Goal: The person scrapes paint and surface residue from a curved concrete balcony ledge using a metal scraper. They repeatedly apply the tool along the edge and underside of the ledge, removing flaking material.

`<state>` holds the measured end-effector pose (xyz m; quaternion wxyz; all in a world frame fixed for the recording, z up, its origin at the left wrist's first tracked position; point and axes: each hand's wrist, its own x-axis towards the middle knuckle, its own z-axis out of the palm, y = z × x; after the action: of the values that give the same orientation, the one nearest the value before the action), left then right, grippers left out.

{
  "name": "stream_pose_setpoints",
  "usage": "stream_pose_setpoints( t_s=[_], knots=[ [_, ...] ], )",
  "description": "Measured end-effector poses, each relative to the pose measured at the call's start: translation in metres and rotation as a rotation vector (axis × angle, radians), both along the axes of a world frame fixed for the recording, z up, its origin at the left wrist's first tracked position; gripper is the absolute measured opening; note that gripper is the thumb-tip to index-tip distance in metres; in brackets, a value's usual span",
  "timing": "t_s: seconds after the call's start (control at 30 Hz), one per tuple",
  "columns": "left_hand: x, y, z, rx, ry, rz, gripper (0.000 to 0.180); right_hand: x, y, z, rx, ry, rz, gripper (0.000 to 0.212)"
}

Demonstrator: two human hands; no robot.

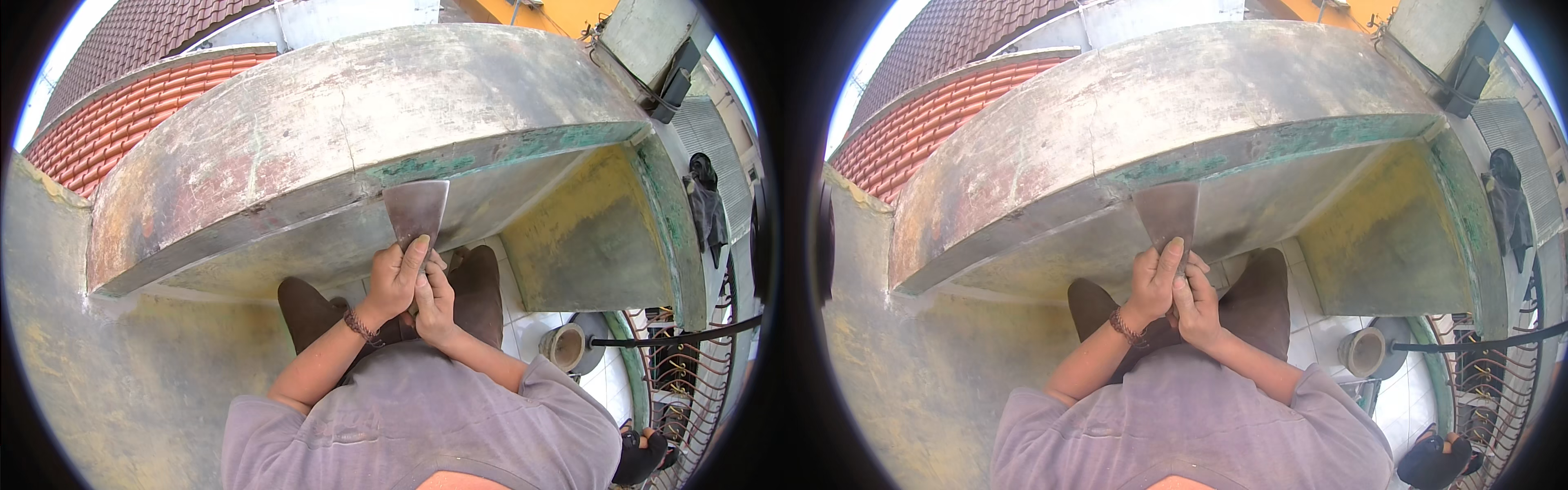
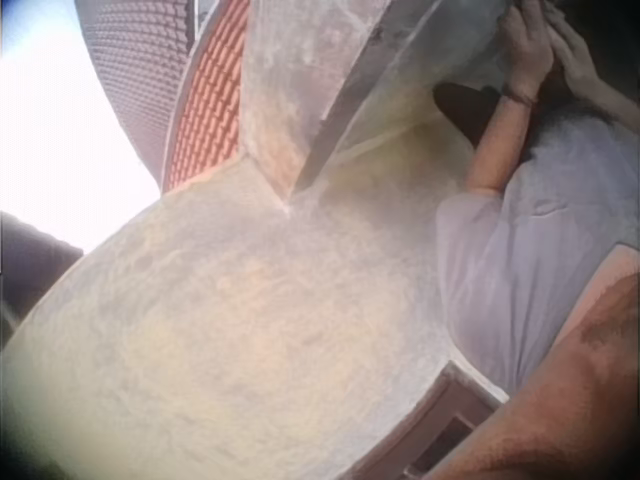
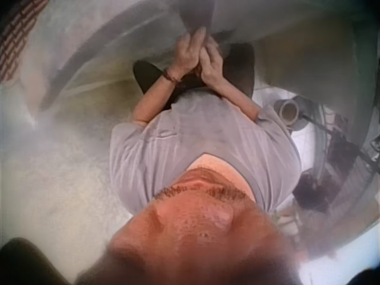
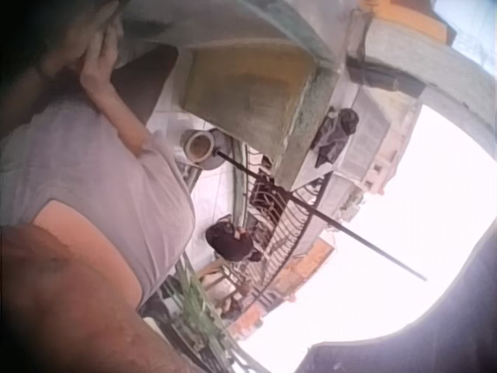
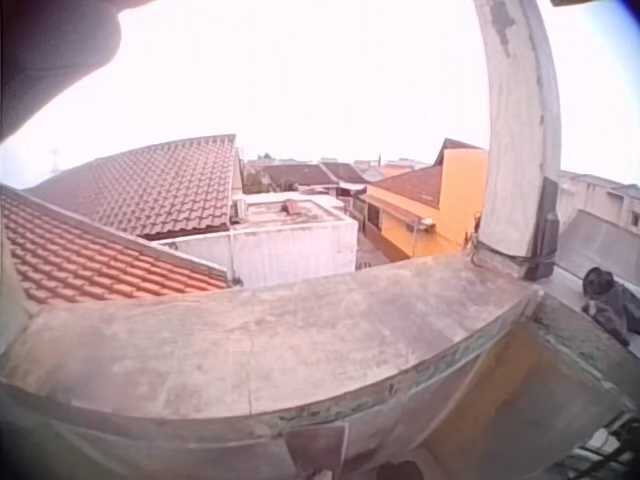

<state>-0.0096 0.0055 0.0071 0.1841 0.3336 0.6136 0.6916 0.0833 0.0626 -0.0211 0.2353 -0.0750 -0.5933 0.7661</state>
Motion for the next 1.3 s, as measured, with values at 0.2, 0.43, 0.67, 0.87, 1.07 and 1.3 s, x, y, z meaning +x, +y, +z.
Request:
stream_pose_setpoints(
  t_s=[0.2, 0.43, 0.67, 0.87, 1.07, 1.3],
  knots=[
    [-0.001, 0.005, 0.011, 0.027, 0.068, 0.006, 0.045, -0.003, 0.004, 0.004, 0.008, 0.041, -0.019, 0.029],
    [0.003, 0.007, -0.002, 0.021, -0.010, 0.006, 0.044, 0.004, 0.000, -0.003, 0.071, -0.021, -0.066, 0.028],
    [0.005, 0.004, -0.004, -0.003, -0.017, -0.009, 0.046, 0.006, -0.004, -0.011, -0.053, -0.043, -0.064, 0.026],
    [0.008, 0.002, -0.005, -0.009, -0.020, -0.024, 0.048, 0.009, -0.005, -0.007, -0.049, -0.038, -0.049, 0.028],
    [0.004, 0.002, -0.002, 0.000, -0.046, -0.021, 0.046, 0.003, -0.004, -0.004, -0.056, 0.011, -0.033, 0.030],
    [-0.003, 0.003, 0.013, 0.037, -0.013, -0.025, 0.044, 0.001, -0.002, 0.004, -0.004, 0.014, -0.025, 0.031]
  ],
)
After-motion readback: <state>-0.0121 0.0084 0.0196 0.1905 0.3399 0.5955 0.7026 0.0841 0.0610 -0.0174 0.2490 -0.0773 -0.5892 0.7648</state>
